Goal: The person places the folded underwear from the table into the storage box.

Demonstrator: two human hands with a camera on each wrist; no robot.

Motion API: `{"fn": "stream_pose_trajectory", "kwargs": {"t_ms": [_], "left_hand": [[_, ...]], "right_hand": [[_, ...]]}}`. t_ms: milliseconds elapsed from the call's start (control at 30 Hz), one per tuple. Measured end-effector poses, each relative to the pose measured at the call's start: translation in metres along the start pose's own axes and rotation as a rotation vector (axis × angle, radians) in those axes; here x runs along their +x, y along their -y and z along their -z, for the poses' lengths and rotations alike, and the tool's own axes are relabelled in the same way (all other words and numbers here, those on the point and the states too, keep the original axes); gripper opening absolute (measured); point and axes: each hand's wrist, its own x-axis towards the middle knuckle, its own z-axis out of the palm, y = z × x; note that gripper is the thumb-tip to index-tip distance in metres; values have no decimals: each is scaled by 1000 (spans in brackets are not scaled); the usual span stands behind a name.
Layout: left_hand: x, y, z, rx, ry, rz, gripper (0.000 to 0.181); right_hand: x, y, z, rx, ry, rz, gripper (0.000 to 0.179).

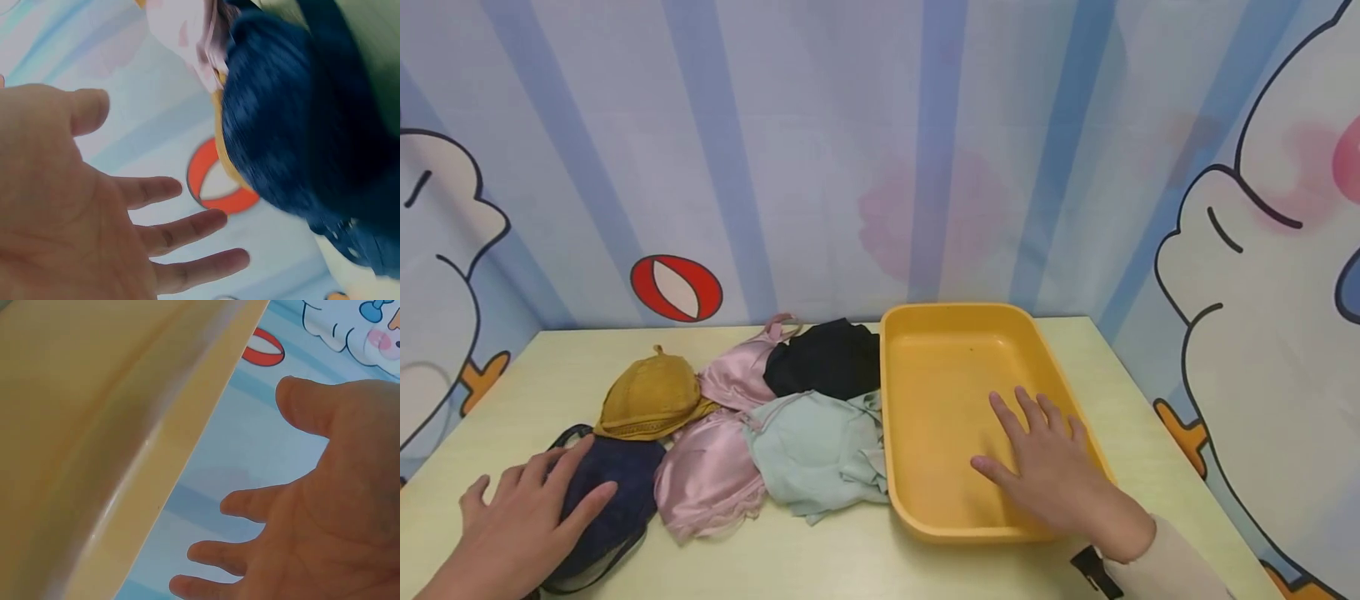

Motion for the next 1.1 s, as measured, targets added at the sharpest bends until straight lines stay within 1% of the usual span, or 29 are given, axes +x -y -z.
{"fn": "stream_pose_trajectory", "kwargs": {"t_ms": [100, 200, 300, 467, 533, 633, 700, 767, 833, 1000, 1100], "left_hand": [[1, 16, 2, 14, 84, 54, 95], [2, 30, 3, 34, 177, 108, 103], [3, 42, 1, 46, 251, 142, 108], [7, 58, -5, 1, 338, 134, 109], [9, 63, -9, -36, 373, 130, 108], [11, 69, -14, -98, 424, 126, 108], [13, 71, -17, -125, 439, 123, 107], [14, 73, -19, -135, 439, 116, 106], [17, 75, -21, -124, 428, 111, 106], [21, 74, -22, -90, 428, 135, 110], [23, 72, -22, -80, 415, 123, 111]], "right_hand": [[-1, -7, 3, -37, -9, -10, 79], [-2, -14, 5, -46, -19, -16, 75], [-2, -23, 6, -48, -23, -23, 72], [-1, -41, 12, 4, -7, -40, 68], [0, -48, 15, 30, -10, -25, 62], [0, -59, 19, 38, -24, -13, 51], [0, -65, 20, 42, -29, -18, 45], [-1, -70, 20, 48, -21, -42, 43], [-1, -73, 19, 49, -13, -61, 42], [-2, -79, 14, 30, -16, -89, 38], [-2, -80, 11, 32, -18, -98, 37]]}}
